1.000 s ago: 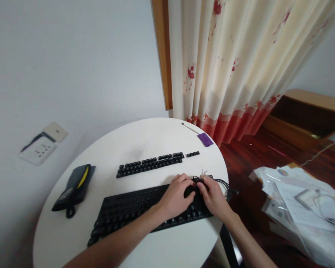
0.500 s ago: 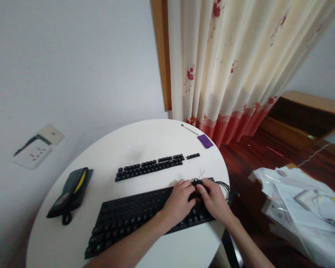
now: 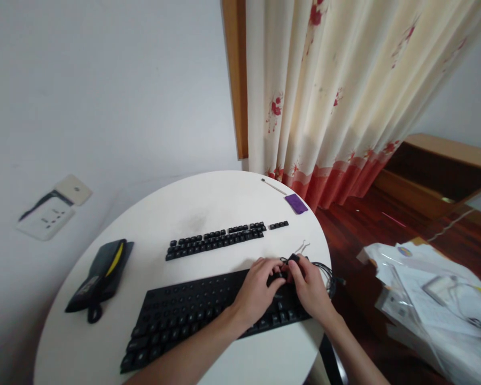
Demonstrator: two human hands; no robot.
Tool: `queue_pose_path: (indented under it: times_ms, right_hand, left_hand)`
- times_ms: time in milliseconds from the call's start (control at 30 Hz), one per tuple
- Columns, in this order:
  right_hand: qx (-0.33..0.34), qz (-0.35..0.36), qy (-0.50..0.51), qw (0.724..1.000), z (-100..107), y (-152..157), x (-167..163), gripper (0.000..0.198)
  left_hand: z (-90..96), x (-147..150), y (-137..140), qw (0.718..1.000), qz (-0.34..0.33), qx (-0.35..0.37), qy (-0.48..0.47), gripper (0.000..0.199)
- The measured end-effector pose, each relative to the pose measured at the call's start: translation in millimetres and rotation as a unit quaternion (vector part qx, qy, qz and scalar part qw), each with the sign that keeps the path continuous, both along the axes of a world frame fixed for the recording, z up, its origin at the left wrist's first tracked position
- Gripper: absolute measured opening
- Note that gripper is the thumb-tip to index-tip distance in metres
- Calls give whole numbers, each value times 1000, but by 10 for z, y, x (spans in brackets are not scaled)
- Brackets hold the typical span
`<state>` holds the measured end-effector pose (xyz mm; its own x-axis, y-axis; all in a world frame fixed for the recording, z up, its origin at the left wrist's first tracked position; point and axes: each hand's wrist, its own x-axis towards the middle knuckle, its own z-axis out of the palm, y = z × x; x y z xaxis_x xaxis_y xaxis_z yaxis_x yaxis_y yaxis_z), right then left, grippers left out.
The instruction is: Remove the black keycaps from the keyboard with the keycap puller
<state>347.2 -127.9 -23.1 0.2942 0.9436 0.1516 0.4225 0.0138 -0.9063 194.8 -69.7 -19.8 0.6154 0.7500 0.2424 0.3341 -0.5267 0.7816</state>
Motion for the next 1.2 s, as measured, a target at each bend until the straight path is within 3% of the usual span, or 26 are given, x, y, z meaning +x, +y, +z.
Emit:
queue_pose_path:
  times_ms: [100,300,567,700,867,1000,1200]
  right_hand:
    - [4,10,23,1000,9,3,-2,30]
    - [31,19,52,998,-11,-5,14,29]
    - [39,10,21,999,-10,-23,22,30]
    - [29,-5,48,998,14,-26,19,33]
    - [19,-11,75,997,12,-16,22,40]
    - [18,-19,65,998,0,-21,25,43]
    - [15,-14,59,998,8,-34,25,45]
  left_hand:
    - [3,-17,-17,1000,9,23,-14,31]
    - [52,-22,-56,985,-45,165,38,19]
    - [86,-23,-139,966,-36,248,67,25]
    - [203,-42,-71,975,-7,219,26,17]
    - [301,-16,393,977,111,171,69,14]
    - [187,94,750,966,119,172,149,15]
    - [-25,252,930,963,128,168,168,16]
